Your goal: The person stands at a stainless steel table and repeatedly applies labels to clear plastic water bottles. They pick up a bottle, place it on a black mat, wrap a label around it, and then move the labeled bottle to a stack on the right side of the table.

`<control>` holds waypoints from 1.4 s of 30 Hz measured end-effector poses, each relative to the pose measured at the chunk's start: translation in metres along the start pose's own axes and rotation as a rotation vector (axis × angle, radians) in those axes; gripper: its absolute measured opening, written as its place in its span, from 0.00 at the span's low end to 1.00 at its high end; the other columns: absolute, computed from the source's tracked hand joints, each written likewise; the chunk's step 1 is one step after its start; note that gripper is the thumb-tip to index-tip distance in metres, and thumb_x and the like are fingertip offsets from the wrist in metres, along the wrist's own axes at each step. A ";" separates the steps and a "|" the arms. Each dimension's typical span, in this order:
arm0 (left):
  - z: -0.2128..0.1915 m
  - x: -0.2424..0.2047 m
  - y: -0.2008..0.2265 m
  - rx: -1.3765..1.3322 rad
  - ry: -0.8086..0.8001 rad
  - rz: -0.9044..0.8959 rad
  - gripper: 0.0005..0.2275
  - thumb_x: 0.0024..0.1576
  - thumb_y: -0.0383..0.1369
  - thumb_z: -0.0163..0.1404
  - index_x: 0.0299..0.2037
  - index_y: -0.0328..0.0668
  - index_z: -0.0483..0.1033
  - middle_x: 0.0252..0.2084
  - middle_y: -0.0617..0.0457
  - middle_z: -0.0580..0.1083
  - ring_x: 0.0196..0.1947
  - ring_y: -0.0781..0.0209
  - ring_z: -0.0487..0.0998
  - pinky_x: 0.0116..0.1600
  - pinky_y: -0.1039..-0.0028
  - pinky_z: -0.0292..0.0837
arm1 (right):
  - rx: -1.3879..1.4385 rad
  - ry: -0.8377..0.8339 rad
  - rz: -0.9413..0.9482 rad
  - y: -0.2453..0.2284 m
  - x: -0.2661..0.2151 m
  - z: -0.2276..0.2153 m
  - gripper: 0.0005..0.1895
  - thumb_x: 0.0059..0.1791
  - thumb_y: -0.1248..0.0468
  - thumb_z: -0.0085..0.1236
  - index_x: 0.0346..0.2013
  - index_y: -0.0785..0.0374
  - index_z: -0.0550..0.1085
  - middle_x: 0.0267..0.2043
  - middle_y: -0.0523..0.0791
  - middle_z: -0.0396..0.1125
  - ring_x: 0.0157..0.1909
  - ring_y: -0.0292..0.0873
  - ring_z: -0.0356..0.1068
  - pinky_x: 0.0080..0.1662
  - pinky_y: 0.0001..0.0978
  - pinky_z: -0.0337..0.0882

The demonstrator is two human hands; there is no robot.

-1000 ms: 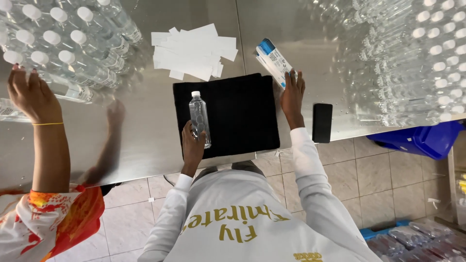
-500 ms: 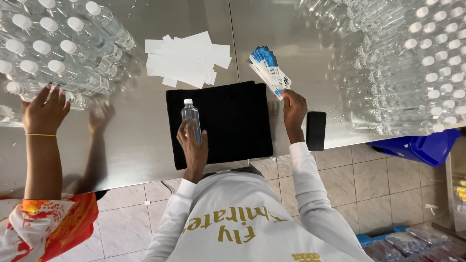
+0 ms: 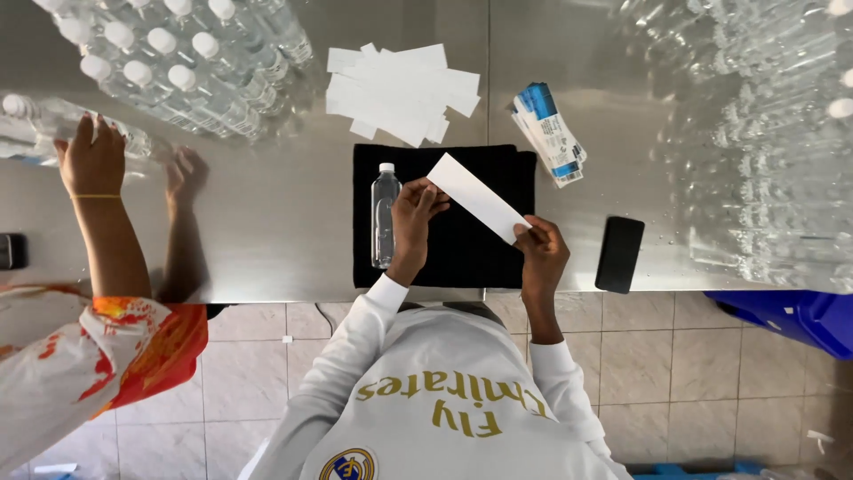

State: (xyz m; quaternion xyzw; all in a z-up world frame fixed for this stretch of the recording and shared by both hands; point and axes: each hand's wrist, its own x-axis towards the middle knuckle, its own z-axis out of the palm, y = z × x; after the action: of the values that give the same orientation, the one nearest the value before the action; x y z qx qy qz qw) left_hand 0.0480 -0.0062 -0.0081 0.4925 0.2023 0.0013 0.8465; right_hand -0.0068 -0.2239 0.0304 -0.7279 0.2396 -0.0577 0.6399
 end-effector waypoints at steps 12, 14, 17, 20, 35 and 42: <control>-0.011 -0.037 0.027 0.106 0.025 0.050 0.19 0.67 0.37 0.60 0.58 0.26 0.76 0.45 0.36 0.76 0.44 0.49 0.86 0.53 0.63 0.88 | -0.592 -0.035 -0.737 -0.012 -0.018 0.019 0.17 0.58 0.69 0.66 0.62 0.61 0.76 0.71 0.52 0.64 0.74 0.60 0.61 0.70 0.63 0.64; -0.005 -0.045 0.026 0.101 -0.019 0.058 0.17 0.67 0.36 0.60 0.56 0.26 0.78 0.44 0.37 0.78 0.44 0.50 0.86 0.52 0.63 0.88 | -0.605 -0.085 -0.848 -0.018 -0.017 0.030 0.17 0.58 0.66 0.67 0.62 0.62 0.77 0.71 0.51 0.65 0.74 0.58 0.63 0.72 0.59 0.62; 0.004 -0.060 0.028 0.110 -0.105 0.054 0.13 0.67 0.33 0.60 0.54 0.28 0.80 0.41 0.40 0.80 0.43 0.54 0.87 0.51 0.66 0.88 | -0.604 -0.168 -0.961 -0.028 -0.022 0.049 0.22 0.55 0.64 0.70 0.63 0.62 0.77 0.70 0.50 0.68 0.72 0.56 0.67 0.73 0.56 0.60; 0.004 -0.062 0.026 0.120 -0.171 0.059 0.11 0.67 0.31 0.60 0.53 0.29 0.82 0.40 0.42 0.81 0.41 0.58 0.87 0.50 0.69 0.88 | -0.527 -0.232 -0.894 -0.034 -0.024 0.057 0.24 0.54 0.64 0.72 0.63 0.62 0.78 0.65 0.50 0.72 0.68 0.56 0.71 0.71 0.56 0.65; -0.013 -0.066 0.017 0.147 -0.156 0.091 0.13 0.68 0.33 0.58 0.55 0.28 0.82 0.40 0.38 0.81 0.42 0.56 0.85 0.50 0.62 0.88 | 0.031 -0.123 0.051 0.005 -0.028 0.033 0.11 0.56 0.55 0.71 0.47 0.57 0.83 0.38 0.42 0.76 0.43 0.33 0.73 0.51 0.34 0.75; -0.041 -0.023 0.037 0.022 0.192 0.195 0.16 0.72 0.42 0.52 0.62 0.41 0.72 0.47 0.56 0.65 0.48 0.65 0.74 0.52 0.69 0.81 | -0.253 -0.472 -0.057 -0.011 -0.077 0.012 0.12 0.56 0.57 0.69 0.50 0.59 0.83 0.49 0.52 0.79 0.60 0.53 0.77 0.61 0.55 0.73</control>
State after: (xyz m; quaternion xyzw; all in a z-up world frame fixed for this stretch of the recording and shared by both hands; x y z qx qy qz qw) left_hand 0.0202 0.0423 0.0129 0.5168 0.2339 0.1284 0.8135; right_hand -0.0670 -0.1794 0.0562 -0.8020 0.0685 0.1258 0.5799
